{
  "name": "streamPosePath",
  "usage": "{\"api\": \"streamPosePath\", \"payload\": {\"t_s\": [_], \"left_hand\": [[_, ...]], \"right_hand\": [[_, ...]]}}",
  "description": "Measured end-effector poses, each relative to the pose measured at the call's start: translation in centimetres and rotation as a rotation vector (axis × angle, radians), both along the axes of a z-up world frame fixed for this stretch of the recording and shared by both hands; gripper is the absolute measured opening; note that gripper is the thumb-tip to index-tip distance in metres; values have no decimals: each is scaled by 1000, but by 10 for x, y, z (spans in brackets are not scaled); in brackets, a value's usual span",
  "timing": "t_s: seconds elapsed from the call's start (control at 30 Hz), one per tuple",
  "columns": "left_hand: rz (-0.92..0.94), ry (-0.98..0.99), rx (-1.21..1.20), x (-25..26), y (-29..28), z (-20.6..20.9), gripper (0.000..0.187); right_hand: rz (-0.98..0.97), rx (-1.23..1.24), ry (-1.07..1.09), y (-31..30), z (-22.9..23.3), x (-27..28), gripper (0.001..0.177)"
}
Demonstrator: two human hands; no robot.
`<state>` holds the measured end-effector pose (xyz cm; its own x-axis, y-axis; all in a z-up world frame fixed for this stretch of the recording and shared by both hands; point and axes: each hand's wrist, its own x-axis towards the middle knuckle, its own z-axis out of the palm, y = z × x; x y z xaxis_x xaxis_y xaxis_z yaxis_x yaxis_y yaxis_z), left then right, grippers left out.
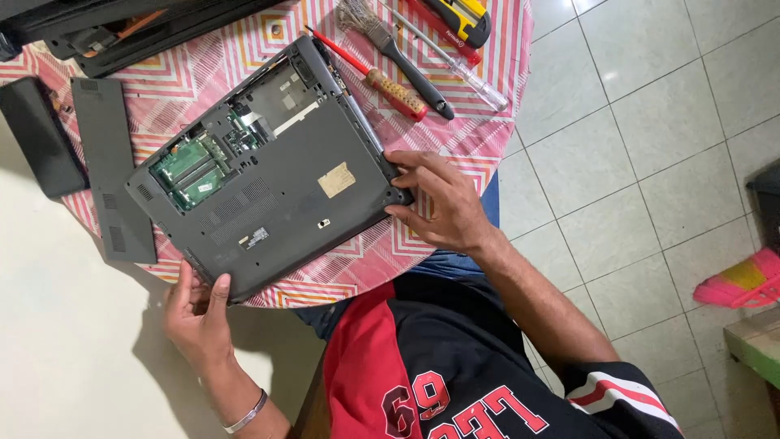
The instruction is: Disassembling a laptop by removing the back cover and unscrewing internal components on a repair bench.
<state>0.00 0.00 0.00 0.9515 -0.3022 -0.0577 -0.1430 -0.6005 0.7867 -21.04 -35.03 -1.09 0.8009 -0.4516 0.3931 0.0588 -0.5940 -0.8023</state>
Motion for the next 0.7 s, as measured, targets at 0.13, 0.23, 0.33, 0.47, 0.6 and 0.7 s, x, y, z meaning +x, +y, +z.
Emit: {"api": "streamPosePath", "payload": {"t_s": [0.13,0.23,0.33,0.47,0.6,0.7], "left_hand": [[147,120,81,5,-12,1,70],[136,65,65,13,-16,-4,57],[98,-123,83,15,-19,-11,46],[62,-293,114,11,-25,-13,50],[-25,-410,196,11,-27,-12,45],[-44,-384,219,19,-5,-28,29]], "right_hand": [[-7,14,-17,1,4,-1,31],[-36,36,-26,2,6,4,34],[-24,27,-53,0,2,3,32],[20,51,-56,1,-5,0,25],[29,66,-66,-2,0,1,23],[-34,189,-158,2,3,7,14]]}}
